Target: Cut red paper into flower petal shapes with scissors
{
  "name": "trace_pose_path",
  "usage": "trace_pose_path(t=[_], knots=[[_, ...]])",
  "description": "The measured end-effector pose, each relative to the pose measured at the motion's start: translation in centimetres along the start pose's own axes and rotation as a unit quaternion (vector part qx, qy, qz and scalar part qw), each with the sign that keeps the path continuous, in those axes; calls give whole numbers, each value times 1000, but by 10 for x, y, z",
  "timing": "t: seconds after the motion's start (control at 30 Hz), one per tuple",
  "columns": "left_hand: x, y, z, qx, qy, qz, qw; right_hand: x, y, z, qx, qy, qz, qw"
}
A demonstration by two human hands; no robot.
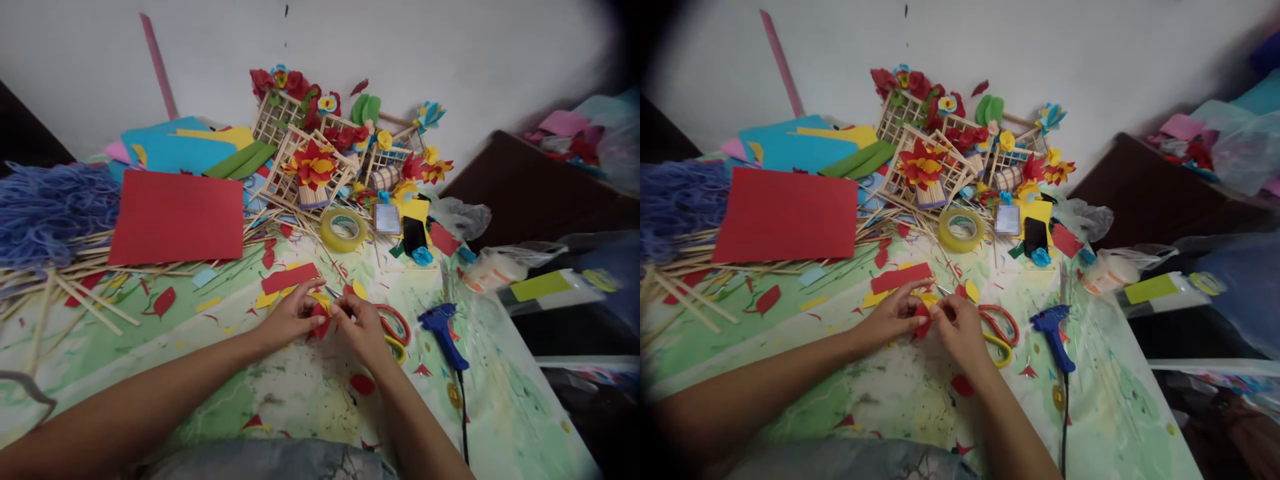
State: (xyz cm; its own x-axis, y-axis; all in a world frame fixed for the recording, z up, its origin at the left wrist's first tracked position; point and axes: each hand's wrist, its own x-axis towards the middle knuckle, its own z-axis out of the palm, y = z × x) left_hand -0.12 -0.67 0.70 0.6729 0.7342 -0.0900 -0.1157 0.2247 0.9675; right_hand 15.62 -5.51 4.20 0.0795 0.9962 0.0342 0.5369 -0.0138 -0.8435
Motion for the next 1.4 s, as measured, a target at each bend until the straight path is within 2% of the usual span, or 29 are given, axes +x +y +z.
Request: trace_pose_path(t=[0.2,0.4,0.63,0.73,0.8,0.87,0.93,1.0,1.1,1.4], knots=[[1,-1,-1,17,0,1,1000,-3,-2,4,-17,-48,13,999],[3,-2,-5,-22,60,5,998,-3,0,3,-30,-44,18,998],[4,0,-5,-13,47,0,999,-5,1,3,-43,-25,4,999],[4,1,-4,-28,60,-8,998,-4,0,2,-54,-43,4,998],[5,2,-4,-40,77,-11,996,-3,1,-5,-100,-37,-4,994],[6,3,-5,-45,100,-6,994,-3,4,-16,-206,-5,-5,978],[7,4,-6,-46,116,-2,992,-3,10,-27,-324,24,16,946],[8,5,-7,-49,124,-3,991,-4,18,-35,-387,20,38,921],[8,5,-8,-58,135,0,989,-8,25,-39,-419,4,40,907],[12,3,-11,-73,156,4,985,-25,28,-43,-448,-38,49,892]])
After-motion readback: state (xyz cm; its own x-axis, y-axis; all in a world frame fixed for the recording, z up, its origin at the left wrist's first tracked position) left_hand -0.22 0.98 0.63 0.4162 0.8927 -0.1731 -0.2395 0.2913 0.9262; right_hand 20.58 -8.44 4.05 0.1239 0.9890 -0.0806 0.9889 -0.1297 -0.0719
